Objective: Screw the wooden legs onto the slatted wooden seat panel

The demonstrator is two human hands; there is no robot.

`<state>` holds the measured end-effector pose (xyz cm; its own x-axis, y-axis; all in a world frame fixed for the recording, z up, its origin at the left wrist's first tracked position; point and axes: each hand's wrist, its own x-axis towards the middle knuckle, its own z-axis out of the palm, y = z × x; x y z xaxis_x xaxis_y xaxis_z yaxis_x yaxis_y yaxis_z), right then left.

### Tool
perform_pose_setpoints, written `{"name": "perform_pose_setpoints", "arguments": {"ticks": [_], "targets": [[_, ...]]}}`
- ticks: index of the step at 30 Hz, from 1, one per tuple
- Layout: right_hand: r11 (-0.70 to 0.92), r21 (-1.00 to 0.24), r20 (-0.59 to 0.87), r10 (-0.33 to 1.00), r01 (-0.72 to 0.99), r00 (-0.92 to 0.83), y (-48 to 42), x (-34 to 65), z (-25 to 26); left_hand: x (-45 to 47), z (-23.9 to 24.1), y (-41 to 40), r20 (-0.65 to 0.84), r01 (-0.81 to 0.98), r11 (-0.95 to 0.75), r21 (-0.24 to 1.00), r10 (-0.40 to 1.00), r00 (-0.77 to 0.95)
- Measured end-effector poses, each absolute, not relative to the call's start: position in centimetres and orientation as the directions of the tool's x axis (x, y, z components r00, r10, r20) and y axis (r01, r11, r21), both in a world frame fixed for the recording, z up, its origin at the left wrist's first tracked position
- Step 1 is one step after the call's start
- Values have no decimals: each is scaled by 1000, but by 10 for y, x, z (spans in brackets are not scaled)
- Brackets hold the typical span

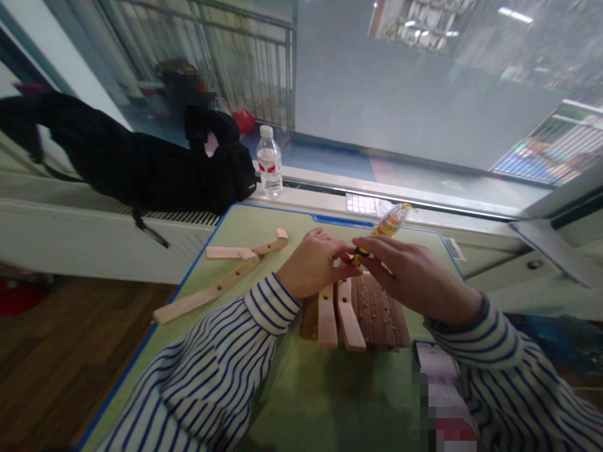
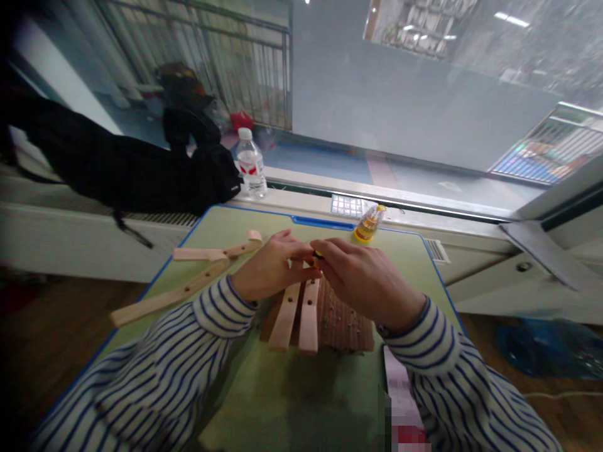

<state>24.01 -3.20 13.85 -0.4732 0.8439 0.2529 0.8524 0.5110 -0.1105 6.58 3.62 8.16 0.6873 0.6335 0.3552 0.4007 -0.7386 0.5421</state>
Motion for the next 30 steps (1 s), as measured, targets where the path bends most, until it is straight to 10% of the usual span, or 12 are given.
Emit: {"name": "perform_pose_setpoints", "arguments": {"ticks": [30], "targets": [[425,-42,219,887,904,-407,-33,236,137,63,84,37,335,320,-689,651,638,693]]}}
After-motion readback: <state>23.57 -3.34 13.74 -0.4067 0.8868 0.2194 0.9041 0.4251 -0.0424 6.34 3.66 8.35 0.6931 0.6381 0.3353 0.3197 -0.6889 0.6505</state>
